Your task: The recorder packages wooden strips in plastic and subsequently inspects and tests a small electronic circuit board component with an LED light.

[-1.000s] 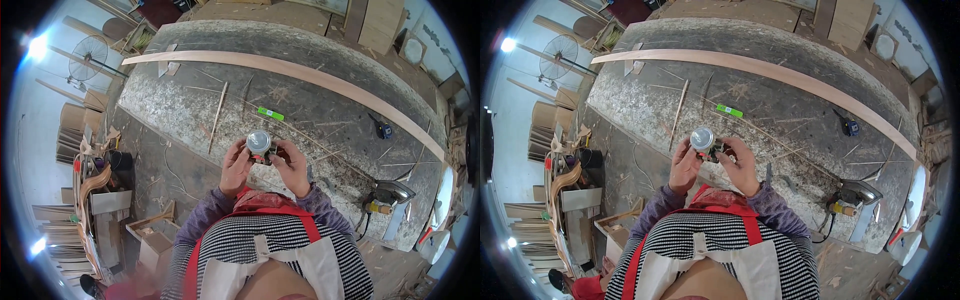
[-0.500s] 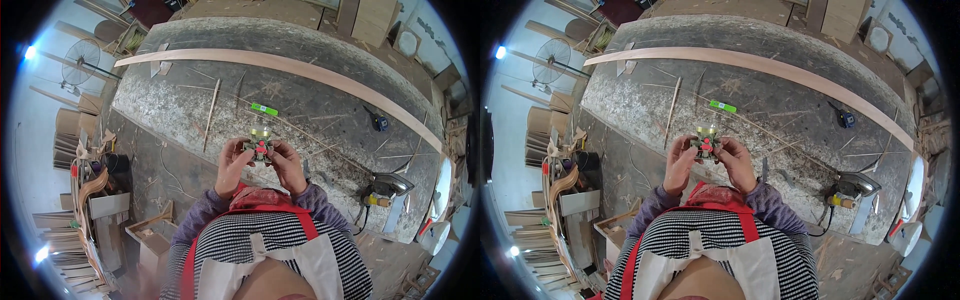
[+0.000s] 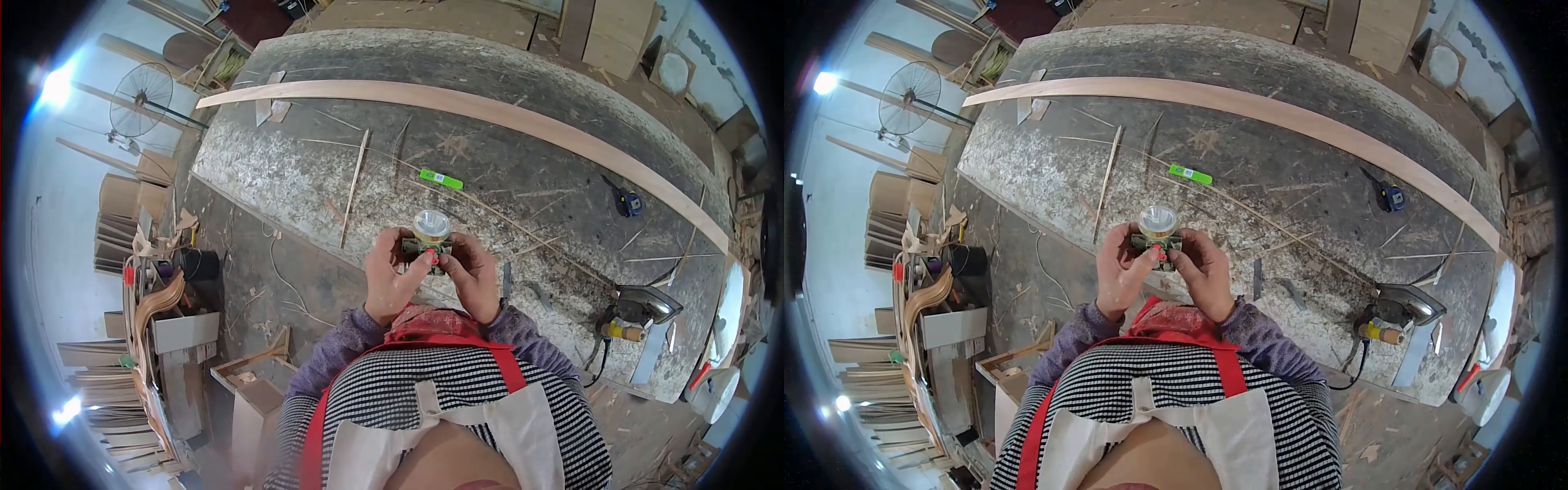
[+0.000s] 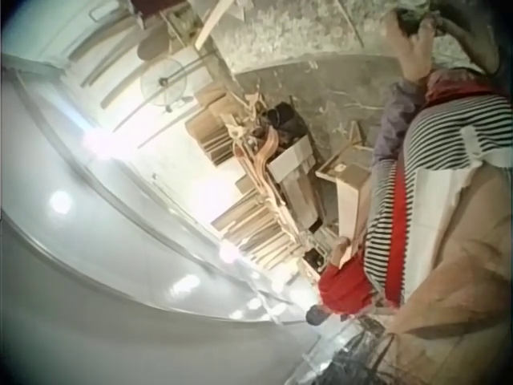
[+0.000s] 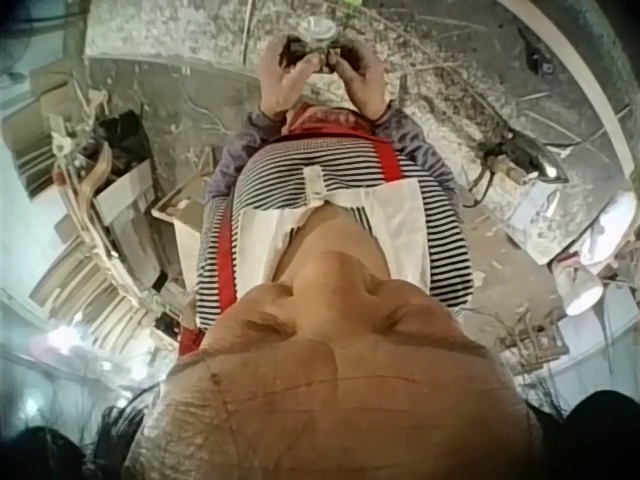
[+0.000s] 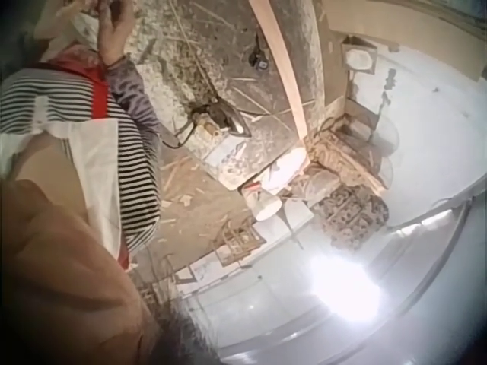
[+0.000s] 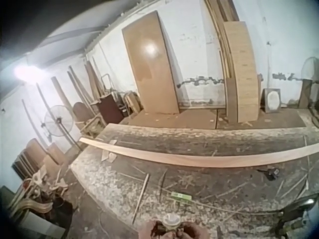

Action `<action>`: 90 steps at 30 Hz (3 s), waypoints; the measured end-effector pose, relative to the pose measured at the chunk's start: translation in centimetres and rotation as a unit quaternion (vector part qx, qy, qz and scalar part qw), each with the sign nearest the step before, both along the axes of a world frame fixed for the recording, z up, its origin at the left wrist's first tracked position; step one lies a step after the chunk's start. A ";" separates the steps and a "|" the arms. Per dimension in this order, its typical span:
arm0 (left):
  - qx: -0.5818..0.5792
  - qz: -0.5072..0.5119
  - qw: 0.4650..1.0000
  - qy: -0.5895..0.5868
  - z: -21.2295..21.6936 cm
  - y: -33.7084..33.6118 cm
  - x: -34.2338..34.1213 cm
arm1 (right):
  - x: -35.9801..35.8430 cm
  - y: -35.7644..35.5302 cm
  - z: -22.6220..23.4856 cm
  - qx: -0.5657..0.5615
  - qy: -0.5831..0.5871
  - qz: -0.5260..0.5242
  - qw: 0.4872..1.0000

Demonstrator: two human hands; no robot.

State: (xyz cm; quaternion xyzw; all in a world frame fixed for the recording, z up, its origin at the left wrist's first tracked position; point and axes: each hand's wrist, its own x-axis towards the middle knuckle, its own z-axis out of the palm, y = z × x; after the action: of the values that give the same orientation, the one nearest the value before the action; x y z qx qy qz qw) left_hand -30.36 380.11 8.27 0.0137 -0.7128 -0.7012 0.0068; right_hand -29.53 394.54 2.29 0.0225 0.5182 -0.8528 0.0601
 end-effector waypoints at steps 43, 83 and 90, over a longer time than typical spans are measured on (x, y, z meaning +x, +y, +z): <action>0.362 -0.029 0.914 -0.179 -3.0 -1.6 0.6 | -0.9 -0.4 0.2 0.111 -0.029 -0.009 0.993; 0.652 -0.084 0.691 -0.301 -6.6 -4.0 1.5 | -2.6 -0.9 -0.5 -0.096 -0.059 0.166 0.980; 0.612 -0.101 0.727 -0.294 -6.3 -3.6 1.3 | -2.6 -1.1 -0.6 -0.110 -0.041 0.140 0.983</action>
State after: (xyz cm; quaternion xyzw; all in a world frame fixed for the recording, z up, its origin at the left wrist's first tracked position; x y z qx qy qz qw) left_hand -29.04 376.52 1.99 0.1480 -0.0923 -0.9428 -0.2842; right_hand -32.13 393.39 1.67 -0.0222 0.4166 -0.8860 0.2023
